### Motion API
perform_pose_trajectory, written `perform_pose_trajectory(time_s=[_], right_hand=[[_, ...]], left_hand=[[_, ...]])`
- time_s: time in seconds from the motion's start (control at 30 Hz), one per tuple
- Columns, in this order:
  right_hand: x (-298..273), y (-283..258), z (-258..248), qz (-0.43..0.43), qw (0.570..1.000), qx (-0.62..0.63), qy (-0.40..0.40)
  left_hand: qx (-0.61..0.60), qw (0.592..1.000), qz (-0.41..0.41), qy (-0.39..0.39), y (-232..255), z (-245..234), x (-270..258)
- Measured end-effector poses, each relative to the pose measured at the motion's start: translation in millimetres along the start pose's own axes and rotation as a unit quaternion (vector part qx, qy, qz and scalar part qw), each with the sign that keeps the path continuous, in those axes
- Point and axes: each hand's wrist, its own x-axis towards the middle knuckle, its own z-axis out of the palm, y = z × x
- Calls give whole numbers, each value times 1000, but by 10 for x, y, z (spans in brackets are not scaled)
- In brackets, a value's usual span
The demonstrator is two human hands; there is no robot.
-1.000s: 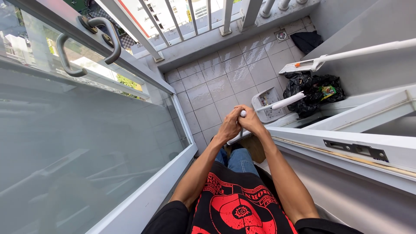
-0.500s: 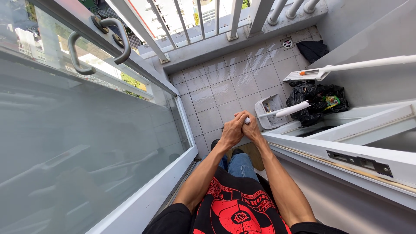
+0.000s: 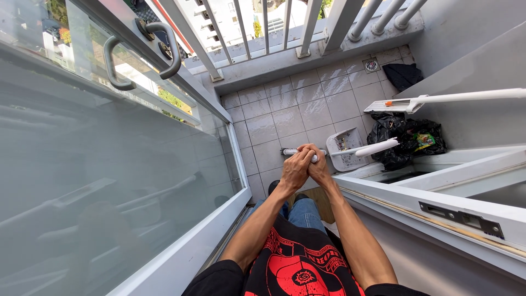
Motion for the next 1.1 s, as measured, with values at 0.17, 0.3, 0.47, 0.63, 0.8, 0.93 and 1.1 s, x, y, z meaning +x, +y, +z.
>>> perform_pose_trajectory(time_s=[0.17,0.3,0.47,0.63,0.8,0.93,1.1], right_hand=[[-28,-33,5,-47,999,-10,2],[1,-14,-36,-21,999,-32,1],[141,-223,-73,-28,997,-68,-5],[224,-343,-105,4,993,-115,-15],[151,-143,-145,50,994,-93,-32],[22,108,-97,77,993,-82,-31],[-5,237,-56,89,995,-14,-37]], left_hand=[[7,1000,10,-1,-27,27,-51],[-25,999,-11,-30,31,-49,7],[-79,997,-3,-5,68,-230,137],[-96,995,-21,-2,36,-235,187],[-92,991,-65,-68,82,-245,135],[-75,994,-46,-66,-31,-77,-35],[-35,995,-55,-71,-8,-107,-35]])
